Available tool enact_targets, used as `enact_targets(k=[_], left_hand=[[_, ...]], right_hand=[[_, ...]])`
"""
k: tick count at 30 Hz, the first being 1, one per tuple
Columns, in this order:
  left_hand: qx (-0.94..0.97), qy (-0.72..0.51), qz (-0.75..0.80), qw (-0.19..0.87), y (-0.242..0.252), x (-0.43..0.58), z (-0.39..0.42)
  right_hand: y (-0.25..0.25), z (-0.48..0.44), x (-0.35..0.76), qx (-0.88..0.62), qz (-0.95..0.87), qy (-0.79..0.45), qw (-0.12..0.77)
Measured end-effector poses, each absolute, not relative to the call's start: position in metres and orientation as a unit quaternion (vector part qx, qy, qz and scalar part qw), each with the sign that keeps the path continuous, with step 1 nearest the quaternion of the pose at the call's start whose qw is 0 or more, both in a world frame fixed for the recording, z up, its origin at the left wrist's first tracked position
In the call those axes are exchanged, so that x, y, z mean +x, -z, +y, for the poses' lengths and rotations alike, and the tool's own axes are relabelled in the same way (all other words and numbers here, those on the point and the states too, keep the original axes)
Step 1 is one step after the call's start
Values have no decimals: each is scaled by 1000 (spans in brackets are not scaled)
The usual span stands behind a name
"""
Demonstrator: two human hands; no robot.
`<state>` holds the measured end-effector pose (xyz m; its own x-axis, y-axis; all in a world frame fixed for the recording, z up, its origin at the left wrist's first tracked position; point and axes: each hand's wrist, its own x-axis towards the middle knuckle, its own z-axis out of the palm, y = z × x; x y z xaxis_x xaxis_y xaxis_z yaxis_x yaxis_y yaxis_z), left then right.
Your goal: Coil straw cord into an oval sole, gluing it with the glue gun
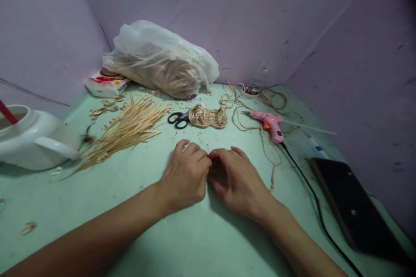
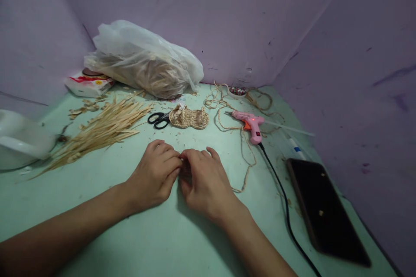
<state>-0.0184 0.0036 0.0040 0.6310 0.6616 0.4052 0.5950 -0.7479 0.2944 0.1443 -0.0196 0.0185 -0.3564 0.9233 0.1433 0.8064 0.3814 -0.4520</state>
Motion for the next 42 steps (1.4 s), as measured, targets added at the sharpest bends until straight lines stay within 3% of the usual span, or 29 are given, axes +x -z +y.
enact_targets(k=[8, 15, 29, 42], left_hand=[[815, -416, 397, 79, -9, -22, 2], [789, -431, 430, 83, -7, -23, 3], [803, -415, 424, 64, -3, -26, 5], [881, -217, 399, 133, -8, -19, 6]], right_hand=[[-13, -18, 149, -540, -797, -144, 230], [-12, -14, 144, -548, -793, -145, 221], [-18, -25, 161, -559, -777, -158, 245], [-6, -23, 160, -541, -777, -181, 264]])
